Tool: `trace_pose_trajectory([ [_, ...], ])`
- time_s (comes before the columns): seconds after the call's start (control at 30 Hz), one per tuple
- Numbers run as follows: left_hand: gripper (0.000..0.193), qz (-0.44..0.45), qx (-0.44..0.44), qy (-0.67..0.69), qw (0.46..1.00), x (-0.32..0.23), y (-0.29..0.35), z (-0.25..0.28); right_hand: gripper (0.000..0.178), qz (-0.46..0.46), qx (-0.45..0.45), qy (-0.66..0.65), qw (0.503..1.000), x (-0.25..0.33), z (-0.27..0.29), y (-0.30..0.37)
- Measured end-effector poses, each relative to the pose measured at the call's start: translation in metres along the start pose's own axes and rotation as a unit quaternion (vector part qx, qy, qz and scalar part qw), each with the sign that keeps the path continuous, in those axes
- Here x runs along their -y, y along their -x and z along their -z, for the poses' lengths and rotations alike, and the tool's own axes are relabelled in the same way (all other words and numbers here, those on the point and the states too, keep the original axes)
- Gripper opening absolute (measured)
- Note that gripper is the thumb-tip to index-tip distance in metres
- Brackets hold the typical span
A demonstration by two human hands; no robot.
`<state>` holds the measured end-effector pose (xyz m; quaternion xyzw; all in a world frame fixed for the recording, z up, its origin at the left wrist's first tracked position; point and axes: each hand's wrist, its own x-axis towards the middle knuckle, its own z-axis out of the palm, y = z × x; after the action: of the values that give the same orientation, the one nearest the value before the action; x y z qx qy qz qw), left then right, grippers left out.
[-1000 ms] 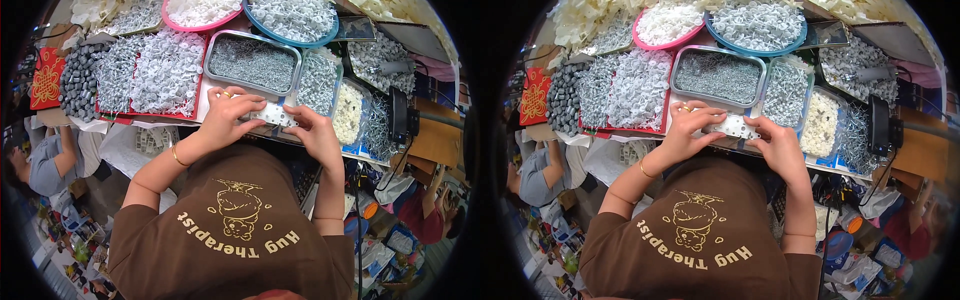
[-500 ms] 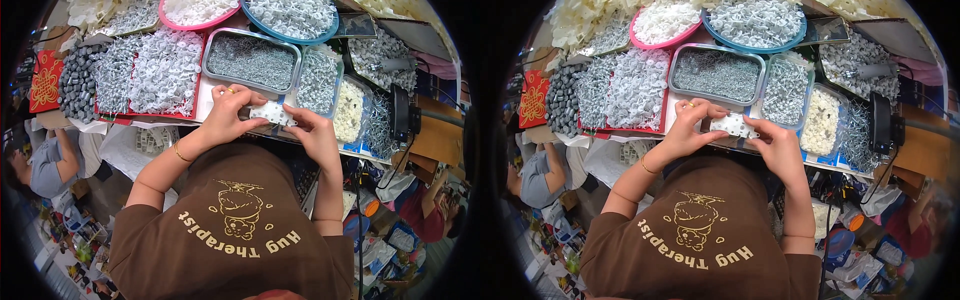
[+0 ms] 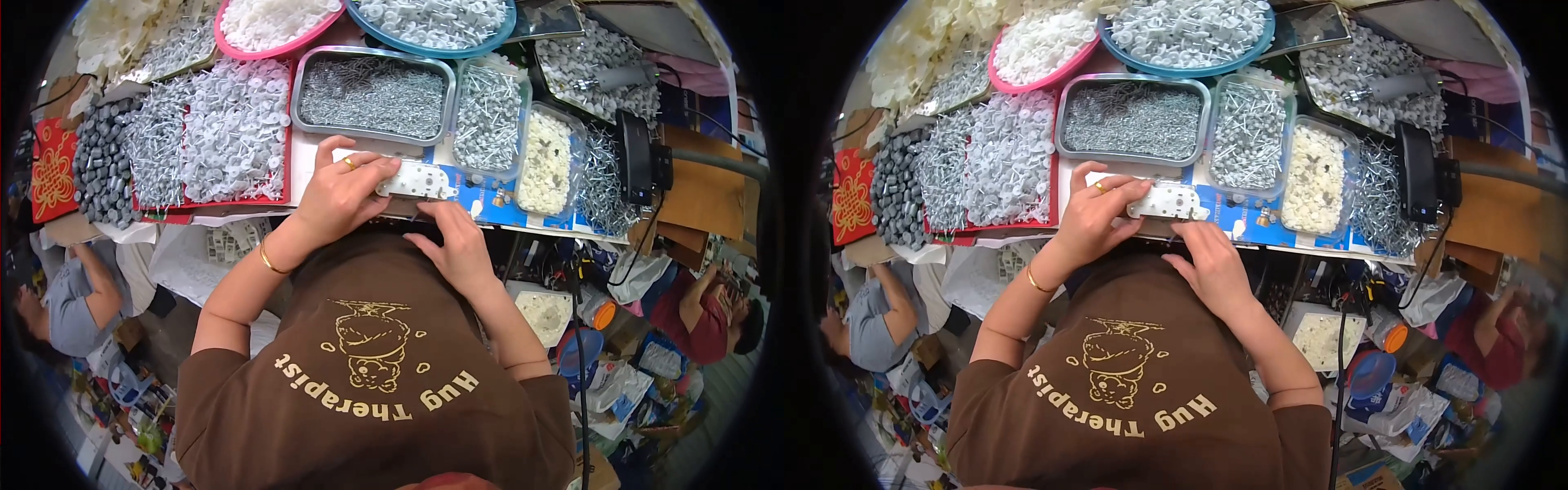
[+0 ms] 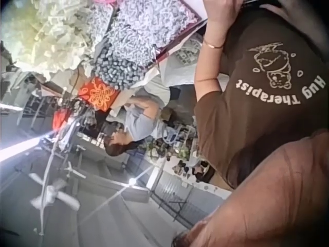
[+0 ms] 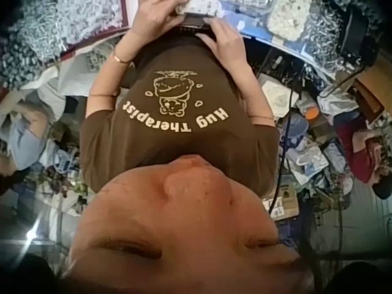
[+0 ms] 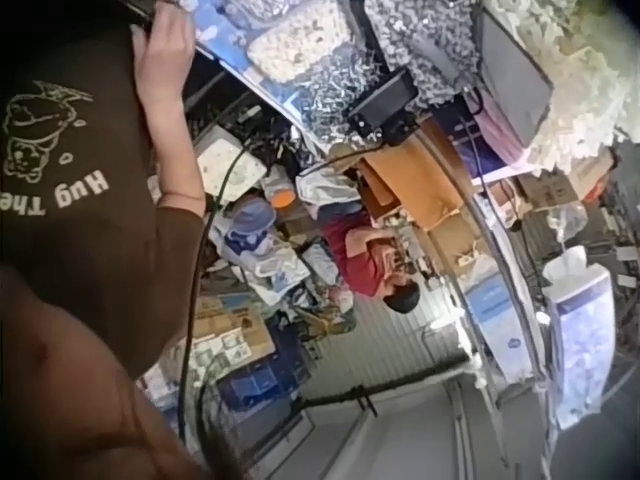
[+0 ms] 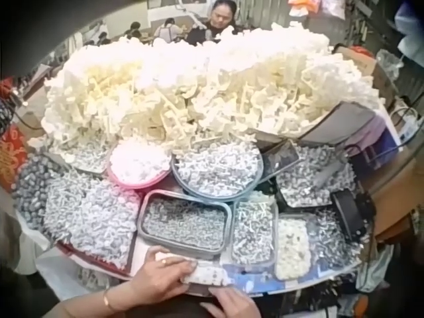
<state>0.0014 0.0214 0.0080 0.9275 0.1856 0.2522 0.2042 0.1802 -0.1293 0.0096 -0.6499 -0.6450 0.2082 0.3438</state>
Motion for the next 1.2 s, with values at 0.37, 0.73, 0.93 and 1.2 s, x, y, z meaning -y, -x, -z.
trace_pose_trajectory([
  [0.37,0.040,0.113,0.034,0.093,0.989,-0.006,-0.010,0.004,0.028,0.066,-0.042,0.037,0.996,-0.010,-0.017,-0.009],
  [0.73,0.040,0.144,-0.001,0.087,0.986,-0.013,-0.003,-0.006,0.013,-0.103,-0.072,-0.091,0.988,-0.022,0.032,-0.029],
  [0.93,0.053,0.036,-0.035,0.009,0.999,-0.005,0.011,-0.012,0.012,-0.210,-0.104,0.158,0.959,-0.054,0.103,-0.014],
  [1.2,0.048,0.022,-0.012,0.050,0.998,0.000,0.005,-0.005,0.014,-0.165,-0.089,0.233,0.954,-0.074,0.096,-0.009],
])
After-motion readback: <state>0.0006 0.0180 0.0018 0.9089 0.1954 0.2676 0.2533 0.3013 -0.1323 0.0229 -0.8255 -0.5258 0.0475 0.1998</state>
